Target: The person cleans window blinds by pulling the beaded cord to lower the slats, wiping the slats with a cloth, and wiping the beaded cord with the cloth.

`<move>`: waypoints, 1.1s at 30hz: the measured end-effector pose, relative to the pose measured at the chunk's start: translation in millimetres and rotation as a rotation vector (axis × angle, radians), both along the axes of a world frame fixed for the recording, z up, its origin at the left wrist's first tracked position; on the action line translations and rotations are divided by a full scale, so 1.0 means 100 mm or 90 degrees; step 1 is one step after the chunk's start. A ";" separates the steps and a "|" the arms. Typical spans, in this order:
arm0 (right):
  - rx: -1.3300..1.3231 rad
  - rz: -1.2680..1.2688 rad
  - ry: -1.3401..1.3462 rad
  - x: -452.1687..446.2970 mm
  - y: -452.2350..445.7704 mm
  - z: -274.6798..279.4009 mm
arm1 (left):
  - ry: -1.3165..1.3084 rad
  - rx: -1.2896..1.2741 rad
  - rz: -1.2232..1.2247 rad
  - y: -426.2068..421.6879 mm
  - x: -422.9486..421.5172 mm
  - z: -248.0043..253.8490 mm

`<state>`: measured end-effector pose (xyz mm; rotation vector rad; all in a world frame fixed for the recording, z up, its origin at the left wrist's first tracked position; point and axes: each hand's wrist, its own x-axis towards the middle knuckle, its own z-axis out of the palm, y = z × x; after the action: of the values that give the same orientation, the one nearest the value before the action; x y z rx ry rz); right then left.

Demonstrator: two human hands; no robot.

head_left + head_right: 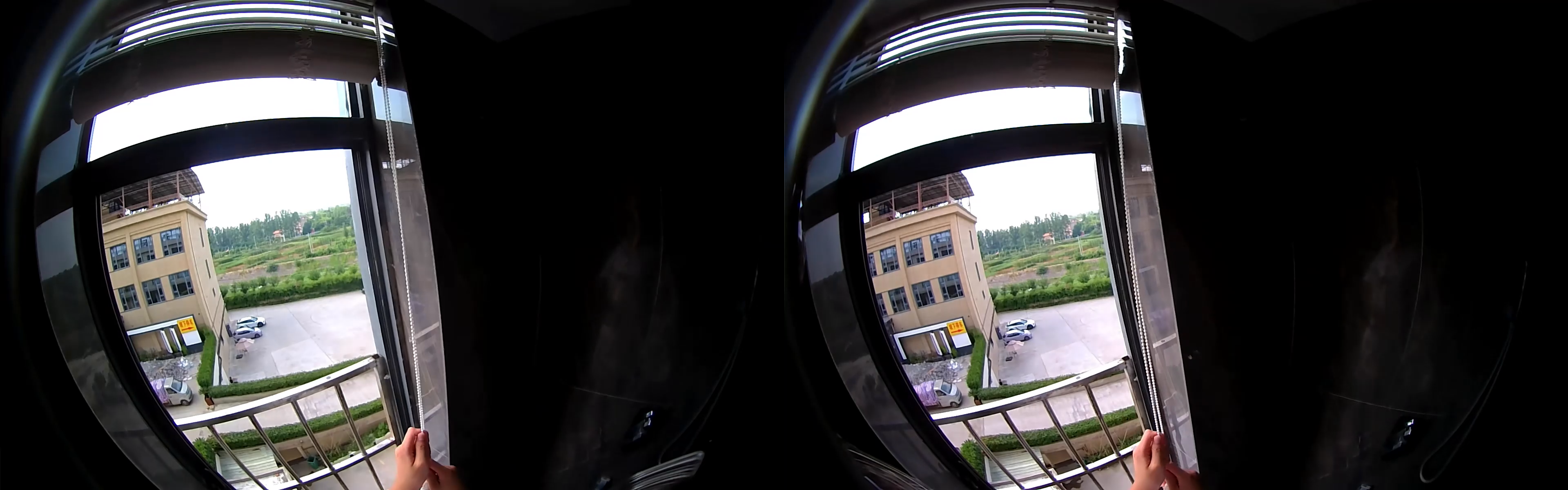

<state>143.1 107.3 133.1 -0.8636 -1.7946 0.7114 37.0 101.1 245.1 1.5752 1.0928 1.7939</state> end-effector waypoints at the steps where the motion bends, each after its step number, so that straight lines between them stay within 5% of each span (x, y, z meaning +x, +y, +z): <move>1: -0.017 0.008 -0.011 -0.02 0.00 -0.07 | 0.008 -0.003 0.004 -0.01 -0.01 -0.08; 14: -0.224 0.080 -0.055 -0.03 -0.18 -0.75 | 0.073 -0.065 0.049 -0.16 -0.16 -0.97; 17: -0.485 0.151 0.141 0.12 -0.17 -0.91 | 0.091 -0.072 0.061 -0.29 -0.19 -1.19; 18: 0.072 0.060 -0.120 0.21 0.09 -1.11 | 0.095 -0.071 0.064 -0.31 -0.21 -1.25; 20: 0.002 0.070 -0.019 0.20 -0.16 -0.28 | 0.072 -0.023 0.091 -0.26 -0.22 -1.45; 28: 0.087 0.056 0.107 0.27 -0.11 0.85 | -0.143 -0.045 0.018 -0.54 -0.09 -1.45; 33: 0.071 0.215 0.131 0.04 -0.15 1.59 | 0.105 -0.030 0.042 -0.71 -0.05 -1.28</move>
<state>147.3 91.9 292.4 -0.3991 -1.7908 0.8727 31.6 29.9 116.6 1.7010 1.2658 1.6912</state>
